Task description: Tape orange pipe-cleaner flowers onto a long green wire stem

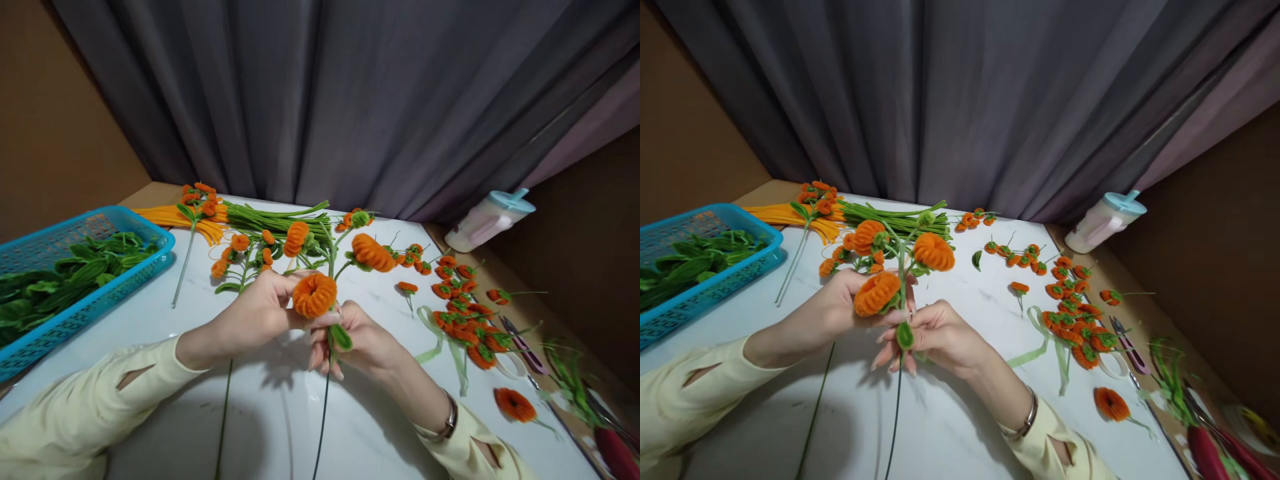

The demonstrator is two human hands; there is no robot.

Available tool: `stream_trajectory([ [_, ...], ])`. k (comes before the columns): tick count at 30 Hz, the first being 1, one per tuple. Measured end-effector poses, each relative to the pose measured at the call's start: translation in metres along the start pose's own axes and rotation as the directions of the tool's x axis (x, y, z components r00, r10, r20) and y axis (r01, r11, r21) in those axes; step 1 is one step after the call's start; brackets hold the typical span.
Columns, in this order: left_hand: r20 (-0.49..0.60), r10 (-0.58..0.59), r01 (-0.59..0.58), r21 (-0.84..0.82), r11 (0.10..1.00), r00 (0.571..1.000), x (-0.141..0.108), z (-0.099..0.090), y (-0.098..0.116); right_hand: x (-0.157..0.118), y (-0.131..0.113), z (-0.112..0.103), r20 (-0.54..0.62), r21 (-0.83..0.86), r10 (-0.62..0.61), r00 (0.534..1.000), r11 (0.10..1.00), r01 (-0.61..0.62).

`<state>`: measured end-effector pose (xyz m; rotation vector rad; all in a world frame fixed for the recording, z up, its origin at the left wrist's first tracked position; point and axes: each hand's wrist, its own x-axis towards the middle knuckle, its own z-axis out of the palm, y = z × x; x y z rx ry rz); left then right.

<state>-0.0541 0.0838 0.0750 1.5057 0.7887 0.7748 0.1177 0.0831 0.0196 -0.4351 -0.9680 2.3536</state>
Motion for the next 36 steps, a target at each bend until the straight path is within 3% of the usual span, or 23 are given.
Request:
stream_trajectory([
  [3, -0.024, 0.012, -0.014, -0.071, 0.997, 1.0, 0.003, 0.0, -0.006, 0.005, 0.004, -0.003, 0.08, 0.04, -0.004, 0.997, 0.999, 0.001],
  [7, 0.028, 0.034, -0.03, -0.145, 0.989, 0.999, 0.009, -0.003, -0.015, 0.007, 0.004, 0.003, 0.075, 0.071, -0.008, 0.997, 0.998, 0.003],
  [11, 0.126, 0.013, 0.012, -0.196, 0.981, 0.992, 0.014, -0.005, -0.014, 0.004, 0.0, 0.013, -0.043, 0.052, -0.003, 0.999, 0.999, 0.006],
  [14, 0.04, -0.082, 0.088, -0.189, 0.978, 0.996, 0.015, -0.005, -0.009, -0.002, -0.004, 0.019, -0.195, 0.01, -0.053, 0.979, 0.998, 0.057],
  [19, -0.01, -0.246, 0.246, -0.022, 0.969, 0.969, 0.009, -0.009, -0.004, -0.008, -0.006, 0.034, -0.444, -0.153, -0.154, 0.883, 0.984, 0.094],
  [23, -0.01, -0.231, 0.23, 0.175, 0.957, 0.973, 0.004, -0.014, 0.005, -0.009, -0.005, 0.043, -0.522, -0.337, -0.27, 0.809, 0.937, 0.095],
  [28, -0.08, -0.218, 0.231, 0.411, 0.882, 0.973, 0.001, -0.013, 0.017, -0.008, -0.005, 0.047, -0.486, -0.498, -0.35, 0.801, 0.864, 0.074],
  [33, -0.149, -0.215, 0.257, 0.396, 0.881, 0.965, 0.005, -0.008, 0.018, -0.005, -0.006, 0.054, -0.531, -0.553, -0.323, 0.783, 0.832, -0.032],
  [36, -0.169, -0.214, 0.262, 0.352, 0.898, 0.962, 0.006, -0.005, 0.019, -0.005, -0.006, 0.055, -0.511, -0.551, -0.304, 0.804, 0.834, -0.035],
])
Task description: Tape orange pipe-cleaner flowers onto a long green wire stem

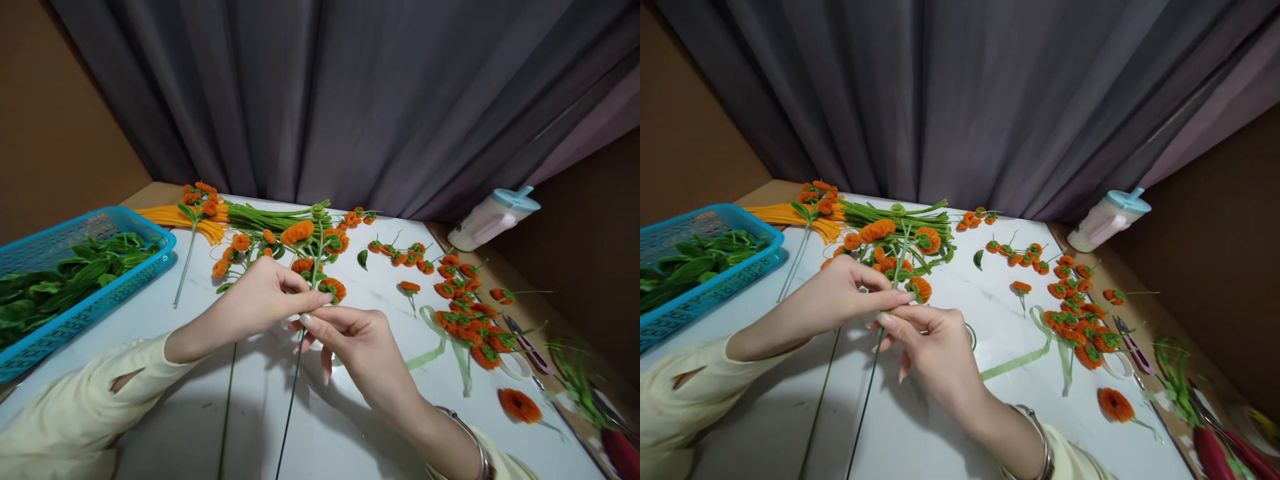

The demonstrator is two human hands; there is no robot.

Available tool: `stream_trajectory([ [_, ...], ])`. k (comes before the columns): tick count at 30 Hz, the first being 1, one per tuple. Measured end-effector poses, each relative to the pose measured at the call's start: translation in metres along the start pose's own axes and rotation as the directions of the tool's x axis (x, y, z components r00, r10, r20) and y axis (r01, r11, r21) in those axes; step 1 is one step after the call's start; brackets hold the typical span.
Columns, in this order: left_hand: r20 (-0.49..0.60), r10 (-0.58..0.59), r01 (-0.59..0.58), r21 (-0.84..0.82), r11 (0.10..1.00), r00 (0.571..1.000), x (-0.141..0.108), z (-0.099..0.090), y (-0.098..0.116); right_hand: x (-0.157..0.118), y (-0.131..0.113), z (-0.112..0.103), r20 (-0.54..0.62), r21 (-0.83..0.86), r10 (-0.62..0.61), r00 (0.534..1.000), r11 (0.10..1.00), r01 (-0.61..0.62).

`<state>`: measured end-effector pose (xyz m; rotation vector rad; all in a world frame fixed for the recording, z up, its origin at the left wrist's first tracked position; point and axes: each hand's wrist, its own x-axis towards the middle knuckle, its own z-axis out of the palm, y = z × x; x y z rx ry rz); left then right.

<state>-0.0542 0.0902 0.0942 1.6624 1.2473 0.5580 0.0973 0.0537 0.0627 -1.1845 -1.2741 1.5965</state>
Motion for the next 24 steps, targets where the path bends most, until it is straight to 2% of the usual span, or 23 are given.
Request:
stream_trajectory([
  [4, -0.016, 0.006, -0.007, -0.056, 0.998, 1.0, -0.002, 0.002, 0.001, -0.001, 0.001, -0.004, 0.1, 0.094, -0.022, 0.995, 0.995, 0.012],
  [11, 0.011, 0.016, -0.014, -0.099, 0.995, 1.0, -0.004, 0.005, 0.001, 0.0, 0.002, -0.01, 0.213, 0.215, 0.039, 0.976, 0.973, -0.086],
  [19, -0.043, 0.143, -0.146, -0.068, 0.987, 0.989, -0.005, 0.006, -0.003, 0.007, 0.009, -0.013, 0.265, 0.265, 0.062, 0.962, 0.955, -0.135],
  [22, -0.004, 0.192, -0.191, -0.131, 0.973, 0.981, -0.006, 0.007, -0.005, 0.01, 0.013, -0.013, 0.308, 0.298, 0.04, 0.95, 0.945, -0.136],
  [24, 0.064, 0.196, -0.176, -0.236, 0.956, 0.978, -0.005, 0.007, -0.006, 0.013, 0.016, -0.012, 0.32, 0.335, 0.028, 0.947, 0.932, -0.14],
])
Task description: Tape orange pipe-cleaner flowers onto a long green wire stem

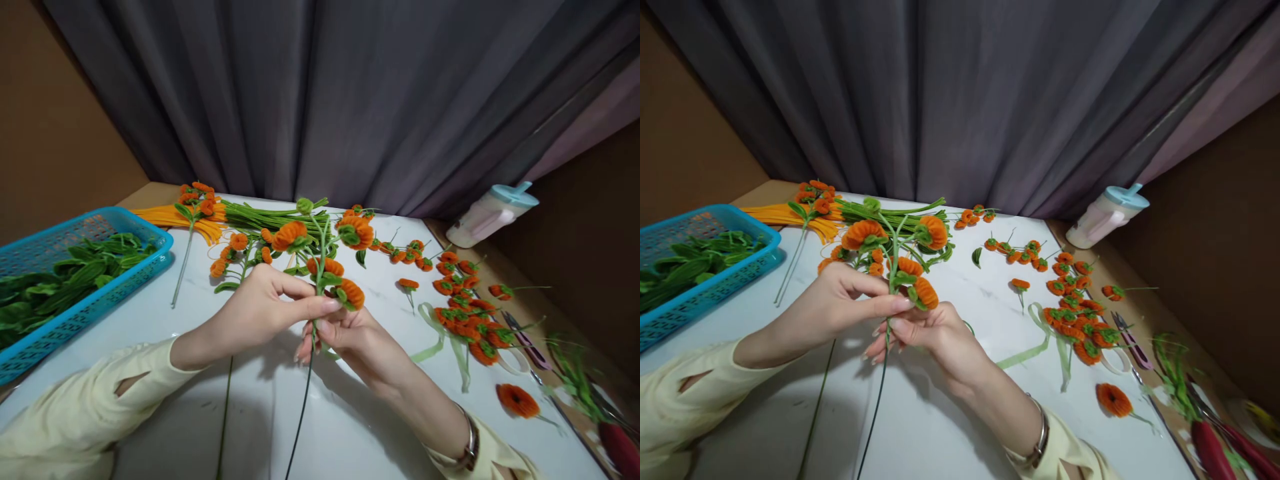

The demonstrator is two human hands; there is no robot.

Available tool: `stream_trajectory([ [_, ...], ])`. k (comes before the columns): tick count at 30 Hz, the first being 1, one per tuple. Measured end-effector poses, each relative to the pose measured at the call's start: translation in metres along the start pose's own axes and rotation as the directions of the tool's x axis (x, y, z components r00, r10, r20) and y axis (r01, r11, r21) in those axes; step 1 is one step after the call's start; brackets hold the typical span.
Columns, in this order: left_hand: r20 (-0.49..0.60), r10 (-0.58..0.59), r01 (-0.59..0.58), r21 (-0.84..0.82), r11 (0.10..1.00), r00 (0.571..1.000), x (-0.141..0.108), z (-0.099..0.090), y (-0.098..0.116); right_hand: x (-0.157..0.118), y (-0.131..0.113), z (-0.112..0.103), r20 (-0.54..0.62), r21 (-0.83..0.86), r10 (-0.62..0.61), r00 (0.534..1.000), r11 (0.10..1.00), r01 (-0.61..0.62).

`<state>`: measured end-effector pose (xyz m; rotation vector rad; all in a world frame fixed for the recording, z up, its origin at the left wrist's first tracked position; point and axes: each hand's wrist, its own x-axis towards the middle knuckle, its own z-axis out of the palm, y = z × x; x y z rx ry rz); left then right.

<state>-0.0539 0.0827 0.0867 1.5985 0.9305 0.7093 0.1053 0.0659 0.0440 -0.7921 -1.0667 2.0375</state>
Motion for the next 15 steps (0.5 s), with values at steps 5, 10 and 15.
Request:
stream_trajectory([
  [5, 0.209, -0.061, 0.126, -0.316, 0.94, 0.976, 0.005, -0.002, -0.005, 0.009, 0.004, 0.0, 0.071, 0.049, -0.043, 0.997, 0.998, 0.039],
  [10, 0.299, -0.032, 0.161, -0.419, 0.894, 0.954, 0.01, -0.004, -0.011, 0.018, 0.009, -0.001, 0.199, 0.021, -0.073, 0.977, 0.997, 0.07],
  [15, 0.321, 0.021, 0.132, -0.446, 0.885, 0.947, 0.012, -0.006, -0.022, 0.019, 0.011, 0.0, 0.311, 0.016, -0.029, 0.95, 1.0, 0.026],
])
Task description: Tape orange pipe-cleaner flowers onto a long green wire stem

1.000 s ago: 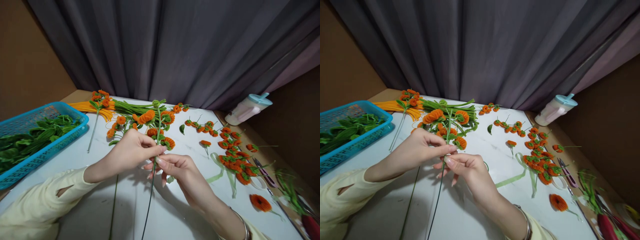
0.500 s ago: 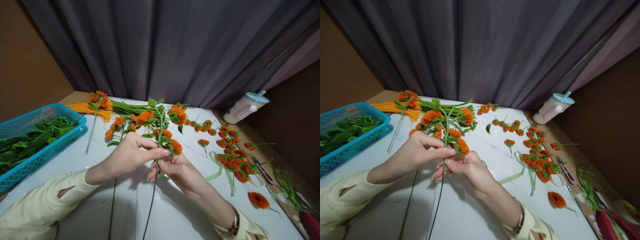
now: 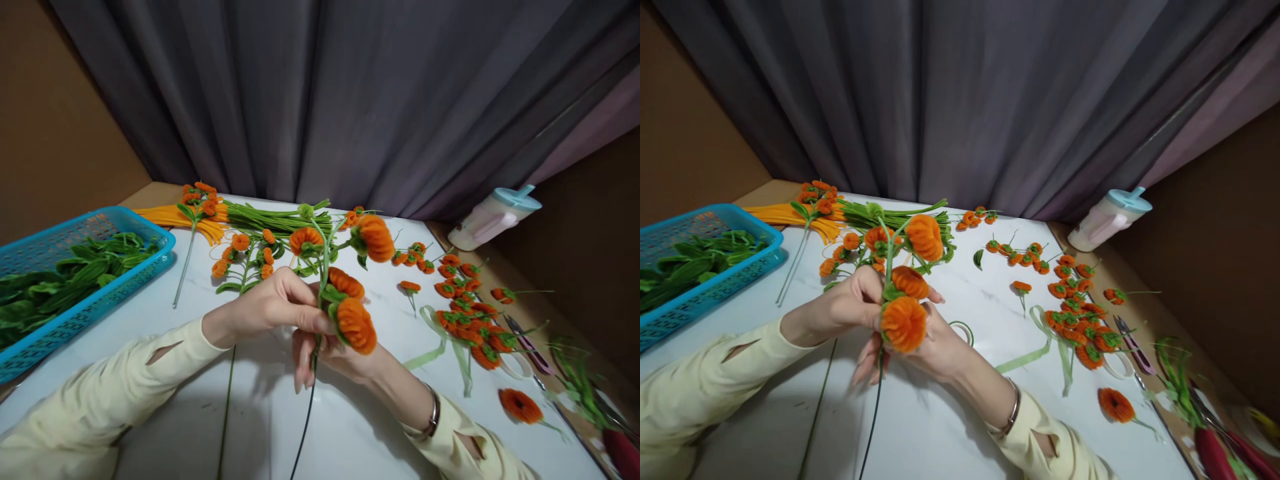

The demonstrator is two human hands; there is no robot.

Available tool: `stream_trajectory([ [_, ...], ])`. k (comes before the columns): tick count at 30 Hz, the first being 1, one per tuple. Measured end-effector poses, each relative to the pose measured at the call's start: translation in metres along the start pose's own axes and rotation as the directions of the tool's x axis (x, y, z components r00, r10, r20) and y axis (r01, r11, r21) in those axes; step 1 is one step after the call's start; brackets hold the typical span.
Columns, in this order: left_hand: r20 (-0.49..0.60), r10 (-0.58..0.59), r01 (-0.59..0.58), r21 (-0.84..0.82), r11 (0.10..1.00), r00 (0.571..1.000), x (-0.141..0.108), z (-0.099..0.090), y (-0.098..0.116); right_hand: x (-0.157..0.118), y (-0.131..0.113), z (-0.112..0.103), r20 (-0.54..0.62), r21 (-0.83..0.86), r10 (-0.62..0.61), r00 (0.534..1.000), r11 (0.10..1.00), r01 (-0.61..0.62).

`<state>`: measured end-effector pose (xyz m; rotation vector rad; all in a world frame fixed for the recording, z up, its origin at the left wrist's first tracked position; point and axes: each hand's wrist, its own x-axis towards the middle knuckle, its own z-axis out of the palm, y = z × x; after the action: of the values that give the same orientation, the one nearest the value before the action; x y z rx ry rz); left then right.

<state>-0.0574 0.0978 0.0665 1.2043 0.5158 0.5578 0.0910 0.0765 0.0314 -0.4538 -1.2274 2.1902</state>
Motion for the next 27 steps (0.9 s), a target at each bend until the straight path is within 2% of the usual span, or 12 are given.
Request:
stream_trajectory([
  [2, 0.013, 0.01, -0.011, 0.049, 0.999, 1.0, 0.001, -0.004, -0.003, -0.001, -0.001, 0.002, -0.03, 0.006, -0.015, 0.999, 1.0, 0.015],
  [5, 0.029, 0.054, -0.058, 0.173, 0.983, 0.998, 0.004, -0.011, -0.002, -0.005, -0.002, 0.005, -0.195, 0.041, -0.021, 0.981, 0.999, 0.03],
  [8, 0.033, 0.161, -0.162, 0.372, 0.914, 0.986, 0.006, -0.015, 0.005, -0.012, -0.003, 0.009, -0.325, 0.021, -0.053, 0.944, 0.998, 0.063],
  [10, 0.065, 0.186, -0.194, 0.474, 0.859, 0.98, 0.005, -0.015, 0.014, -0.017, -0.003, 0.013, -0.388, -0.053, -0.115, 0.915, 0.993, 0.102],
  [12, 0.083, 0.12, -0.146, 0.545, 0.825, 0.989, 0.001, -0.013, 0.025, -0.022, -0.003, 0.017, -0.448, -0.166, -0.195, 0.873, 0.977, 0.132],
  [15, 0.084, -0.024, -0.035, 0.638, 0.769, 0.996, -0.008, -0.01, 0.04, -0.026, -0.004, 0.024, -0.525, -0.365, -0.291, 0.8, 0.926, 0.098],
  [17, 0.017, -0.027, 0.007, 0.707, 0.707, 0.999, -0.014, -0.01, 0.047, -0.028, -0.004, 0.027, -0.545, -0.482, -0.34, 0.766, 0.875, 0.045],
  [19, -0.102, 0.054, 0.044, 0.769, 0.638, 0.993, -0.02, -0.011, 0.051, -0.029, -0.004, 0.029, -0.54, -0.586, -0.398, 0.742, 0.811, 0.009],
  [22, -0.24, 0.199, 0.088, 0.819, 0.567, 0.95, -0.028, -0.012, 0.055, -0.029, -0.006, 0.031, -0.507, -0.717, -0.485, 0.712, 0.697, -0.036],
  [27, -0.264, 0.302, 0.097, 0.876, 0.472, 0.916, -0.036, -0.004, 0.056, -0.027, -0.009, 0.035, -0.47, -0.812, -0.54, 0.698, 0.575, -0.101],
])
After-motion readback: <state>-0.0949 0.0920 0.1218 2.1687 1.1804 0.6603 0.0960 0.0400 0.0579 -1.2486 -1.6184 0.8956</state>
